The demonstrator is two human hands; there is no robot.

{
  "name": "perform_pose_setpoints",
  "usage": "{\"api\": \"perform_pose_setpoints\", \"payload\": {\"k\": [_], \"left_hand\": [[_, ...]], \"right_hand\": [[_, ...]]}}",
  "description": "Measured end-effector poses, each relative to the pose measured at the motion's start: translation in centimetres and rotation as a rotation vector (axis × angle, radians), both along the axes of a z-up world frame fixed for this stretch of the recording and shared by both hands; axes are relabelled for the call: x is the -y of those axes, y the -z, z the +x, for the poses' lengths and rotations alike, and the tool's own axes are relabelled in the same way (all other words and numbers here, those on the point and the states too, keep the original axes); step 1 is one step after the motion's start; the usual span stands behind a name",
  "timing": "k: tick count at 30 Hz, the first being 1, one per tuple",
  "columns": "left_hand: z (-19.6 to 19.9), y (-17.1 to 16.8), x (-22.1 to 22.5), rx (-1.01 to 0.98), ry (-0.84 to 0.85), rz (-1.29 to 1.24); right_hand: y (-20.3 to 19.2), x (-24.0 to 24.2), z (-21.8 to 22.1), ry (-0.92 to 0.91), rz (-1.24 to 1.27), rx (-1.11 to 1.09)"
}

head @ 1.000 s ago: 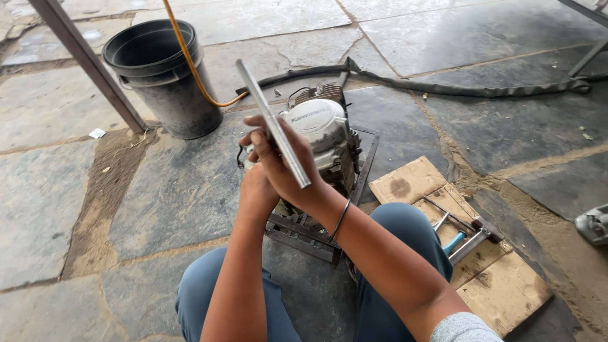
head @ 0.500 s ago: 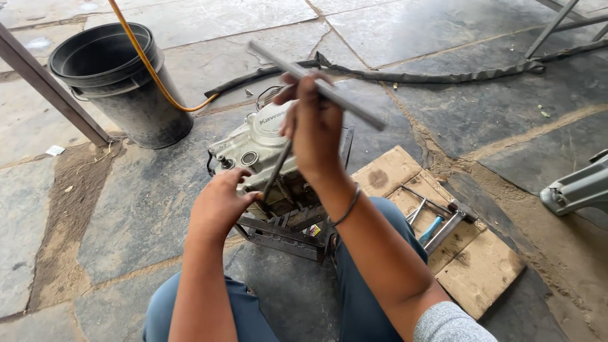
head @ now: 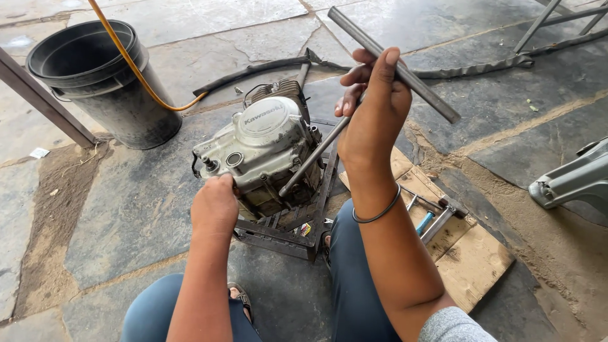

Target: Using various tools to loosen and remove bolts on a motorcycle engine casing.

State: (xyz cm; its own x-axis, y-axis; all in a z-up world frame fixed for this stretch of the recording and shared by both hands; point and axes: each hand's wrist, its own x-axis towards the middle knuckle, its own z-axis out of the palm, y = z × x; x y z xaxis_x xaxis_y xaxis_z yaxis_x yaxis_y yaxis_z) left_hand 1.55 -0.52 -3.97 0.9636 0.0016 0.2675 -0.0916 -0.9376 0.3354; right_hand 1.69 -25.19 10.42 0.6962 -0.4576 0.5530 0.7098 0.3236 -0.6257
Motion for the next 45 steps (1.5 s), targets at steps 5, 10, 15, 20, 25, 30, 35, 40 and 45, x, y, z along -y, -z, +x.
{"api": "perform_pose_setpoints", "payload": {"k": [5, 10, 15, 20, 25, 30, 35, 40, 45], "left_hand": [[0.4, 0.5, -0.5, -0.060, -0.077, 0.029], [1.0, 1.7, -0.5, -0.027, -0.066, 0.029], [1.5, 3.7, -0.9, -0.012, -0.093, 0.094], [1.8, 2.7, -0.1, -0.038, -0.129, 0.103], [0.2, -0.2, 0.3, -0.074, -0.133, 0.118], [0.1, -0.1, -0.2, -0.102, -0.102, 0.133], [-0.3, -0.7, -0.2, -0.108, -0.092, 0.113], [-0.3, -0.7, 0.0, -0.112, -0.095, 0.104], [-0.3, -0.7, 0.0, -0.104, -0.096, 0.099]], "right_hand": [[0.3, 1.6, 0.0, 0.052, -0.029, 0.030], [0.1, 2.7, 0.3, 0.059, 0.004, 0.027], [0.8, 3.5, 0.8, -0.010, 0.055, 0.050], [1.8, 4.1, 1.2, 0.055, -0.065, 0.092], [1.8, 3.7, 1.3, 0.052, -0.057, 0.075], [2.7, 4.1, 1.7, 0.115, -0.191, 0.106], [2.8, 4.2, 1.8, 0.063, -0.126, 0.084], [2.8, 3.7, 1.9, 0.092, -0.162, 0.101], [2.6, 3.3, 1.7, 0.100, -0.185, 0.100]]}}
